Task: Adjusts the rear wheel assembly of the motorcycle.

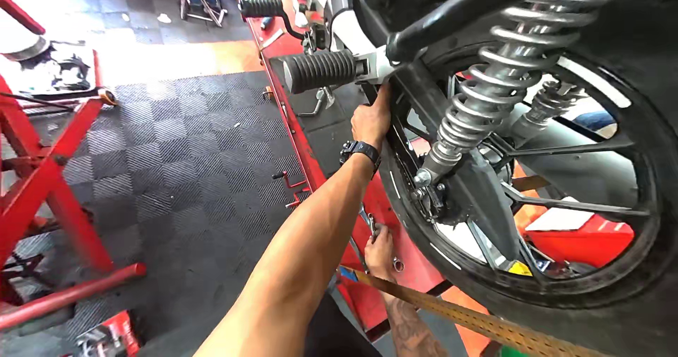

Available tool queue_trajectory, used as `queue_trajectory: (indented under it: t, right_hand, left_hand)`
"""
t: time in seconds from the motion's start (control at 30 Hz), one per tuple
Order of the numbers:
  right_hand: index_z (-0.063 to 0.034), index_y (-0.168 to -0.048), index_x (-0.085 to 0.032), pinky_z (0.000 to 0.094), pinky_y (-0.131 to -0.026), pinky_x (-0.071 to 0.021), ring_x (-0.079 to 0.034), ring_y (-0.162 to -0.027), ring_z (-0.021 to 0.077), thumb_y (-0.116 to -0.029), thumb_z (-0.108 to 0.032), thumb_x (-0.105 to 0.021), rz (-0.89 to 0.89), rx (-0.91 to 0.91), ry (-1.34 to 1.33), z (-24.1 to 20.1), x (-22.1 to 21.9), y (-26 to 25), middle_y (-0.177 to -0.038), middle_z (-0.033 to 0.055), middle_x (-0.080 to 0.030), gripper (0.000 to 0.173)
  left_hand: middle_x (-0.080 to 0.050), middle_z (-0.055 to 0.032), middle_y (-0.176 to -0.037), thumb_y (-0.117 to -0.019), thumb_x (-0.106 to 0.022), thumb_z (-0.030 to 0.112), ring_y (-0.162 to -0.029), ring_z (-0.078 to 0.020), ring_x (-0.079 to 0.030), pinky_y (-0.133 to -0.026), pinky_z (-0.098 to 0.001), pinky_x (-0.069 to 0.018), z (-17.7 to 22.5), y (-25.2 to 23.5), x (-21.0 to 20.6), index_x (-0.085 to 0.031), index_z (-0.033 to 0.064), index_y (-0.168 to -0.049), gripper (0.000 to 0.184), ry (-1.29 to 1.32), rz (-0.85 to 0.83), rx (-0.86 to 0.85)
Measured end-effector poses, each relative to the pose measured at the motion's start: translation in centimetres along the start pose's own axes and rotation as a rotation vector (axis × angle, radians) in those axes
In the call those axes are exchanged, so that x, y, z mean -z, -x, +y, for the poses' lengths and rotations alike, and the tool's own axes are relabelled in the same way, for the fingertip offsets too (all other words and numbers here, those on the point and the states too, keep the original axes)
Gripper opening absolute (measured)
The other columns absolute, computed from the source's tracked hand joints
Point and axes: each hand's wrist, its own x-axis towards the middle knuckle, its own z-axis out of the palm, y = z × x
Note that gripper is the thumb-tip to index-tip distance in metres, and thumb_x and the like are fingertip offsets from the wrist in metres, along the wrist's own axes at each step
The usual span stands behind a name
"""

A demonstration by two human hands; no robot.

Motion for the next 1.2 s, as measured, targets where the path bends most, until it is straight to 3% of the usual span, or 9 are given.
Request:
queue_trajectory:
  t: [0.1,0.2,0.33,0.53,0.77,0.83,0.93,1.07,1.2]
  right_hand:
    - [-0.0027,-0.132,-0.063,0.0508,-0.105,-0.0506,-0.064,-0.121,0.0357,-0.0952,-0.014,-0.062,0.005,0.154,-0.004,1.0,-0.6,0.4,-0.131,0.0208,-0.064,0.039]
    - [-0.0064,-0.120,-0.071,0.0511,-0.099,-0.0541,-0.068,-0.110,0.0334,-0.0938,-0.020,-0.067,0.103,0.283,-0.062,2.5,-0.8,0.6,-0.119,0.0163,-0.070,0.030]
    - [-0.0095,-0.130,-0.067,0.0557,-0.107,-0.0452,-0.056,-0.128,0.0381,-0.0995,-0.024,-0.060,0.030,0.162,0.089,2.5,1.2,0.4,-0.137,0.0183,-0.061,0.035]
    - [-0.0154,-0.133,-0.068,0.0511,-0.104,-0.0495,-0.059,-0.123,0.0355,-0.0976,-0.025,-0.063,-0.025,0.359,0.176,3.6,0.4,-0.4,-0.129,0.0176,-0.064,0.037]
    - [-0.0049,-0.136,-0.060,0.0477,-0.111,-0.0459,-0.056,-0.130,0.0344,-0.1016,-0.020,-0.054,-0.295,0.329,0.155,2.3,2.5,-1.7,-0.137,0.0203,-0.059,0.038]
    - [-0.0047,-0.135,-0.061,0.0474,-0.108,-0.0490,-0.058,-0.128,0.0351,-0.1028,-0.017,-0.051,-0.239,0.312,0.150,2.3,3.1,-1.6,-0.140,0.0211,-0.057,0.036]
    - [-0.0061,-0.131,-0.064,0.0492,-0.090,-0.0586,-0.066,-0.112,0.0365,-0.0997,-0.014,-0.053,-0.049,0.255,0.212,2.6,3.6,-0.8,-0.135,0.0214,-0.059,0.034]
    - [-0.0113,-0.129,-0.068,0.0482,-0.080,-0.0607,-0.070,-0.107,0.0352,-0.0954,-0.011,-0.057,0.140,0.166,0.348,2.3,4.9,1.1,-0.133,0.0200,-0.062,0.035]
    - [-0.0109,-0.132,-0.066,0.0508,-0.086,-0.0585,-0.063,-0.119,0.0401,-0.0945,-0.009,-0.059,0.218,0.061,0.348,1.9,5.8,2.0,-0.133,0.0223,-0.061,0.038]
  left_hand:
    - [-0.071,-0.0199,-0.101,-0.0832,-0.058,0.081,-0.098,-0.0346,-0.070,-0.083,-0.0599,-0.0570,-0.1,-0.5,0.1,-0.072,0.0030,-0.098,0.081,0.154,-0.021,0.063]
    - [-0.070,-0.0194,-0.097,-0.0827,-0.069,0.072,-0.093,-0.0336,-0.070,-0.081,-0.0575,-0.0566,-0.1,-0.6,-0.2,-0.070,0.0017,-0.097,0.071,0.242,0.005,0.050]
    - [-0.070,-0.0187,-0.093,-0.0852,-0.069,0.068,-0.092,-0.0335,-0.069,-0.081,-0.0581,-0.0552,0.0,-0.6,-0.4,-0.070,0.0027,-0.091,0.066,0.230,0.049,0.004]
    - [-0.070,-0.0184,-0.093,-0.0851,-0.068,0.069,-0.091,-0.0328,-0.069,-0.081,-0.0572,-0.0558,-0.3,-0.9,-0.4,-0.070,0.0022,-0.093,0.068,0.219,0.018,-0.008]
    - [-0.071,-0.0189,-0.096,-0.0855,-0.067,0.071,-0.093,-0.0327,-0.070,-0.082,-0.0570,-0.0563,-0.2,-0.8,-0.1,-0.070,0.0012,-0.096,0.071,0.226,-0.013,-0.004]
    - [-0.071,-0.0189,-0.097,-0.0852,-0.068,0.070,-0.093,-0.0317,-0.071,-0.082,-0.0557,-0.0575,-0.3,-0.8,0.0,-0.070,0.0006,-0.098,0.071,0.254,-0.022,-0.006]
    - [-0.071,-0.0191,-0.097,-0.0851,-0.069,0.069,-0.092,-0.0312,-0.070,-0.082,-0.0550,-0.0576,-0.3,-0.8,0.0,-0.069,-0.0004,-0.099,0.071,0.274,-0.034,-0.009]
    - [-0.072,-0.0196,-0.097,-0.0865,-0.068,0.068,-0.094,-0.0322,-0.071,-0.083,-0.0561,-0.0575,-0.3,-0.7,0.1,-0.070,-0.0007,-0.098,0.069,0.256,-0.034,-0.019]
    - [-0.071,-0.0188,-0.097,-0.0875,-0.068,0.067,-0.093,-0.0309,-0.071,-0.083,-0.0547,-0.0578,-0.4,-0.6,0.2,-0.069,-0.0009,-0.098,0.069,0.272,-0.040,-0.034]
